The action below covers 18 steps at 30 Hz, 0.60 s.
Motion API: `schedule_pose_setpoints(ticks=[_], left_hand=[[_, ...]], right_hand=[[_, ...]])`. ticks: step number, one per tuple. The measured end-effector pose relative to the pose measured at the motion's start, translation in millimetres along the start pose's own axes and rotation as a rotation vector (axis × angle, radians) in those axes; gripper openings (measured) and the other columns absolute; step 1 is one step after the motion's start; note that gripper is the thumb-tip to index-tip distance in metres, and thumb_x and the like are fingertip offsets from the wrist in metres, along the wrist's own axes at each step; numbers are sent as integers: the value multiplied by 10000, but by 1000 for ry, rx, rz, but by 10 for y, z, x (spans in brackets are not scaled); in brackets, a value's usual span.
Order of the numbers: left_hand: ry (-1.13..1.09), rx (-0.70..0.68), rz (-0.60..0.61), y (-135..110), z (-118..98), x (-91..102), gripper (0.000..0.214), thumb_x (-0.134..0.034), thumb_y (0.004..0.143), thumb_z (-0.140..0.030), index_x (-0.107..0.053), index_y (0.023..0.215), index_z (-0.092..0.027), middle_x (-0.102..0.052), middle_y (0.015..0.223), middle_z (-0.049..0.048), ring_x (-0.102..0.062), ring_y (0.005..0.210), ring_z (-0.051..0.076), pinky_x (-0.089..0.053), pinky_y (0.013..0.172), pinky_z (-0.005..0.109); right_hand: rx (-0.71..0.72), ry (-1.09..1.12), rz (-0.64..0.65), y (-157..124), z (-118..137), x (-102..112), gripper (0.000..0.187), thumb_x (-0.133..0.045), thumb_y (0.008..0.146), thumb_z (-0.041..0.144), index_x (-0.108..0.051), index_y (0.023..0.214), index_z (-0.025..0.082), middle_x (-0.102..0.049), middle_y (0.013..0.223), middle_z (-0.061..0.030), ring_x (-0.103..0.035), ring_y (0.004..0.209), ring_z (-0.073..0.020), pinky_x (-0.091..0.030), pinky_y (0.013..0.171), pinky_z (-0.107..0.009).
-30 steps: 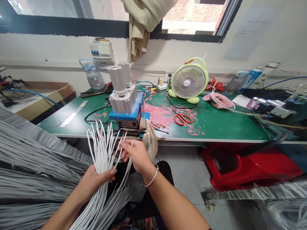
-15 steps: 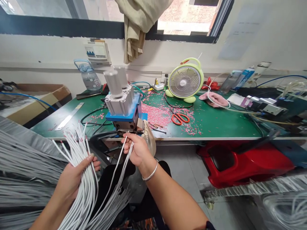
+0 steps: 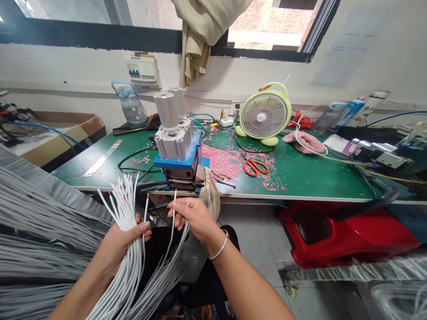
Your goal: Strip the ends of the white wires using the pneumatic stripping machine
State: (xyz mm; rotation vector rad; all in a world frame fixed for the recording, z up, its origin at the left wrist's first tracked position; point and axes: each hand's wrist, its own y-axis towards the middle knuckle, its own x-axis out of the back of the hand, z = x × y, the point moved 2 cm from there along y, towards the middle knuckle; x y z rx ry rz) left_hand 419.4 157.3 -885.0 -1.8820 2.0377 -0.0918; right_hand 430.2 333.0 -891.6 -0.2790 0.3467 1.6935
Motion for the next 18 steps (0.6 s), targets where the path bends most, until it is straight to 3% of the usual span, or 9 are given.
schedule_pose_setpoints(ticks=[6, 11, 15, 18], left_hand=[[104, -58, 33, -17, -5, -68, 397, -758, 484, -221, -447, 721, -153, -582, 529, -46, -584, 481, 131, -483, 502, 240], [215, -121, 139, 2, -26, -132, 319, -730, 550, -237, -504, 749, -131, -616, 568, -13, -612, 553, 146, -499, 568, 247], [77, -96, 11, 14, -159, -129, 334, -716, 571, -216, -528, 836, -134, -652, 661, 15, -645, 642, 186, -531, 609, 288], [-14, -141, -70, 22, -313, -125, 281, -693, 597, -185, -543, 831, -148, -644, 650, -1, -645, 619, 170, -540, 576, 267]], right_hand=[[45, 71, -62, -6, 24, -54, 187, -629, 692, 283, -634, 787, 122, -583, 710, -22, -524, 586, -65, -416, 571, -185], [-37, -108, -53, 7, -41, -213, 244, -597, 708, 347, -622, 745, 108, -492, 483, 25, -382, 377, -35, -245, 360, -158], [45, 107, -201, 83, 35, -170, 212, -552, 731, 327, -577, 686, 121, -528, 563, 16, -356, 332, -19, -174, 326, -171], [23, 295, -241, 141, 105, -102, 209, -551, 721, 319, -539, 644, 125, -484, 527, 32, -325, 316, -16, -161, 320, -177]])
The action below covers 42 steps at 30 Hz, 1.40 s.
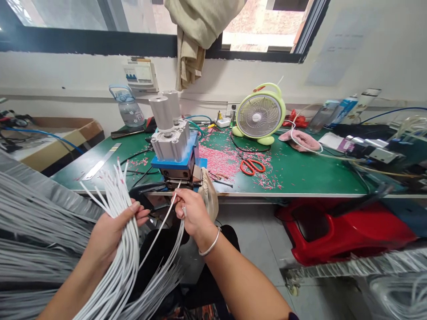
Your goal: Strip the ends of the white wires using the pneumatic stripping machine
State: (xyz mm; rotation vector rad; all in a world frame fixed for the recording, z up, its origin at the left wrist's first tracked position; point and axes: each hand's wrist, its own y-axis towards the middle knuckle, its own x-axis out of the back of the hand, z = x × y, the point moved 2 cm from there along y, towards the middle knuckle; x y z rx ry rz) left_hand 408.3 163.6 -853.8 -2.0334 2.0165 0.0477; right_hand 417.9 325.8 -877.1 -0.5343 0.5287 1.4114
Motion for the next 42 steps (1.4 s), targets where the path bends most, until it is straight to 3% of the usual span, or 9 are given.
schedule_pose_setpoints(ticks=[5, 11, 15, 20, 25, 29, 33, 38, 42], left_hand=[[-84, -43, -33, 28, -131, -2, 185, -652, 635, -165, -569, 800, -157, -616, 611, -15, -638, 586, 147, -538, 544, 238], [-176, 134, -39, 43, 23, 62, 149, -626, 652, -158, -582, 792, -133, -602, 625, -4, -607, 556, 122, -538, 546, 266], [-78, 164, 52, 44, 176, 74, 239, -699, 588, -169, -556, 777, -135, -591, 610, -16, -595, 549, 116, -524, 576, 262], [71, 94, 180, 5, 281, 17, 267, -724, 562, -204, -489, 677, -150, -558, 530, -45, -588, 523, 117, -480, 556, 222], [264, -4, 263, -34, 243, -27, 246, -710, 578, -244, -579, 736, -109, -640, 623, 34, -614, 586, 164, -493, 596, 258], [60, 28, 52, 13, 67, 16, 236, -684, 608, -229, -581, 790, -121, -658, 662, 43, -640, 624, 189, -527, 596, 296], [-129, -72, -135, 65, -170, 13, 118, -632, 648, -176, -583, 749, -142, -627, 609, -6, -637, 588, 154, -536, 547, 253], [-212, -94, -168, 68, -298, -45, 76, -612, 662, -182, -601, 728, -146, -613, 593, -19, -622, 555, 132, -538, 534, 247], [-266, -11, -127, 73, -228, -38, 101, -564, 694, -186, -616, 777, -158, -608, 611, -14, -612, 559, 116, -533, 537, 242]], right_hand=[[-51, 97, -3, 52, 37, 28, 209, -565, 707, 324, -524, 653, 126, -462, 533, 38, -288, 327, -6, -141, 324, -167], [52, -100, 117, -36, 17, 107, 217, -550, 749, 324, -556, 669, 123, -483, 539, 29, -291, 357, -9, -152, 355, -174], [62, -242, 222, -129, 8, 151, 232, -539, 766, 304, -580, 655, 104, -539, 596, -9, -352, 379, -14, -204, 377, -174], [8, -164, 216, -156, -26, 101, 194, -586, 718, 303, -601, 793, 125, -560, 602, -8, -500, 497, -73, -385, 490, -194], [-47, -360, 213, -128, -138, -47, 283, -590, 709, 386, -619, 766, 110, -536, 524, 5, -392, 386, -35, -245, 344, -148], [-1, -149, 38, -43, -76, -48, 269, -581, 713, 387, -599, 757, 122, -549, 606, 11, -350, 332, -8, -186, 318, -161], [-51, 83, -52, 41, 51, -9, 253, -622, 680, 360, -575, 759, 124, -508, 587, 36, -296, 334, 4, -184, 323, -156], [-89, 149, -66, 81, 87, 7, 237, -638, 671, 320, -567, 771, 117, -492, 572, 39, -278, 343, 4, -180, 328, -152], [-64, 121, -22, 64, 54, 45, 238, -640, 675, 333, -562, 769, 128, -483, 581, 42, -276, 356, 3, -181, 334, -149]])
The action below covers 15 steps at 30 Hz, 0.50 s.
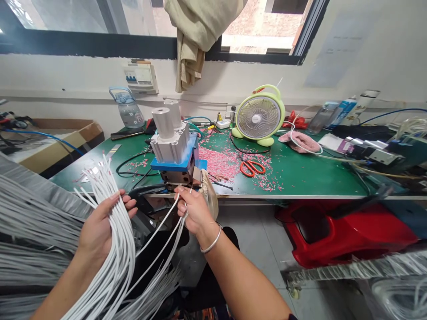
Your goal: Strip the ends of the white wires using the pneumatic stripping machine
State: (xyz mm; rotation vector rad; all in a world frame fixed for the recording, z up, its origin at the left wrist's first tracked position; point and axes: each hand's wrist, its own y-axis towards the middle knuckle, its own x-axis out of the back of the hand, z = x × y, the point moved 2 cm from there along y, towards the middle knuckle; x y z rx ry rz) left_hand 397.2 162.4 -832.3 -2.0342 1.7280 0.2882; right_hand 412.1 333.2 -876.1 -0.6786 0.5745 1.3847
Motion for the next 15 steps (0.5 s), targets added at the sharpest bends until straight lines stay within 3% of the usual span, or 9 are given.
schedule_pose_setpoints(ticks=[4, 7, 12, 15], left_hand=[[40, 78, 43, 17, 166, 108, 161, -643, 626, -160, -598, 780, -154, -596, 616, -23, -598, 558, 108, -532, 583, 259], [145, 117, 159, 7, 302, 179, 242, -706, 566, -170, -568, 763, -145, -593, 601, -23, -592, 546, 113, -510, 594, 246], [315, 136, 322, -56, 458, 232, 292, -733, 523, -188, -470, 646, -157, -554, 545, -38, -578, 539, 130, -474, 594, 258], [547, 81, 407, -92, 527, 266, 260, -727, 534, -217, -496, 631, -150, -566, 533, -24, -548, 521, 122, -453, 577, 253]], right_hand=[[5, -84, 131, -71, -57, 30, 237, -611, 706, 363, -561, 733, 132, -484, 555, 38, -257, 354, -4, -199, 345, -161], [9, -195, 219, -142, -109, 31, 254, -573, 738, 377, -576, 718, 123, -493, 519, 27, -296, 356, -20, -236, 360, -174], [35, -213, 205, -179, -128, 31, 218, -615, 699, 330, -605, 690, 113, -567, 632, -19, -483, 502, -63, -391, 497, -193], [32, -204, 175, -154, -145, 15, 216, -637, 680, 302, -615, 796, 121, -601, 794, -52, -531, 592, -81, -426, 542, -202]])
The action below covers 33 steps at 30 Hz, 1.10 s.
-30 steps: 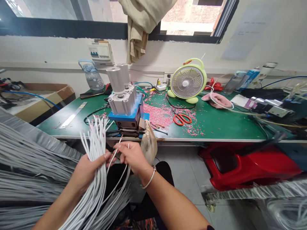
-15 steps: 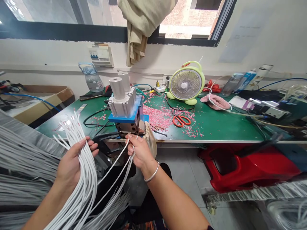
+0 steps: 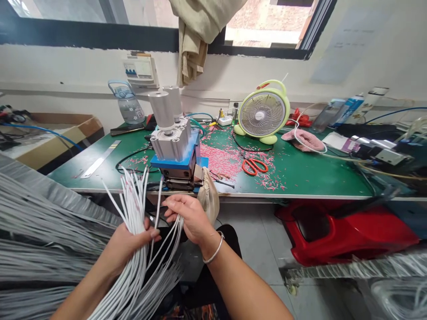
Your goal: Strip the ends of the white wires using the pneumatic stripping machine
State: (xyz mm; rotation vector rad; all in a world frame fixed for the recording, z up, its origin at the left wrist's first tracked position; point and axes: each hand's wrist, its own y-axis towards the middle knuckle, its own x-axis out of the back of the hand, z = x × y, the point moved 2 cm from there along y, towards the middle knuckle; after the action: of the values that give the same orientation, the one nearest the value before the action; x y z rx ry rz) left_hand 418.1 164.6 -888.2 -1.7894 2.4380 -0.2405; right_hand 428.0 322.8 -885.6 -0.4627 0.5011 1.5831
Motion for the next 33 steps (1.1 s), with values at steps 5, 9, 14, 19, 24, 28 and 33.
schedule_pose_setpoints(ticks=[5, 9, 14, 19, 24, 28, 33], left_hand=[[215, -47, 89, -57, 61, 15, 221, -699, 587, -271, -564, 692, -131, -613, 604, 14, -564, 570, 134, -444, 581, 240], [-57, 56, -19, -70, -6, 41, 312, -707, 587, -255, -536, 821, -139, -631, 653, 16, -623, 622, 178, -498, 650, 309], [-215, 66, -178, -30, -141, 80, 349, -710, 588, -226, -529, 876, -143, -639, 662, 23, -642, 642, 195, -532, 622, 321], [-307, 66, -218, -12, -182, 112, 291, -698, 593, -179, -552, 841, -139, -631, 675, 24, -640, 639, 182, -541, 585, 297], [-351, 108, -187, -1, -120, 114, 261, -699, 594, -182, -559, 811, -141, -601, 665, -4, -616, 607, 140, -538, 570, 284], [-329, 128, -165, 20, -63, 107, 309, -729, 557, -184, -526, 787, -146, -592, 619, -19, -605, 554, 127, -521, 584, 270], [-285, 112, -107, 36, -59, 82, 359, -742, 532, -188, -472, 766, -158, -590, 584, -23, -622, 579, 153, -486, 582, 247]], right_hand=[[5, -27, -64, 55, -31, -37, 208, -626, 693, 315, -599, 721, 110, -550, 618, -5, -445, 417, -37, -341, 387, -162], [-7, 89, -109, 94, 22, -40, 204, -630, 683, 304, -606, 754, 115, -522, 599, 12, -430, 390, -36, -331, 353, -163], [-22, 253, -195, 175, 106, -15, 172, -639, 668, 268, -591, 731, 115, -505, 589, 25, -397, 380, -23, -288, 336, -155], [39, 200, -199, 183, 108, 17, 188, -646, 666, 283, -561, 667, 116, -490, 586, 29, -369, 388, -17, -265, 339, -154], [55, -2, -52, 75, 43, 69, 196, -582, 739, 313, -576, 697, 122, -485, 546, 25, -379, 399, -27, -283, 379, -164], [60, -105, 27, 17, -20, 85, 217, -568, 749, 328, -594, 707, 117, -511, 557, 6, -407, 423, -38, -306, 411, -175], [38, -84, 10, 16, -41, 106, 207, -594, 724, 321, -617, 764, 120, -546, 644, -11, -448, 468, -47, -353, 443, -181]])
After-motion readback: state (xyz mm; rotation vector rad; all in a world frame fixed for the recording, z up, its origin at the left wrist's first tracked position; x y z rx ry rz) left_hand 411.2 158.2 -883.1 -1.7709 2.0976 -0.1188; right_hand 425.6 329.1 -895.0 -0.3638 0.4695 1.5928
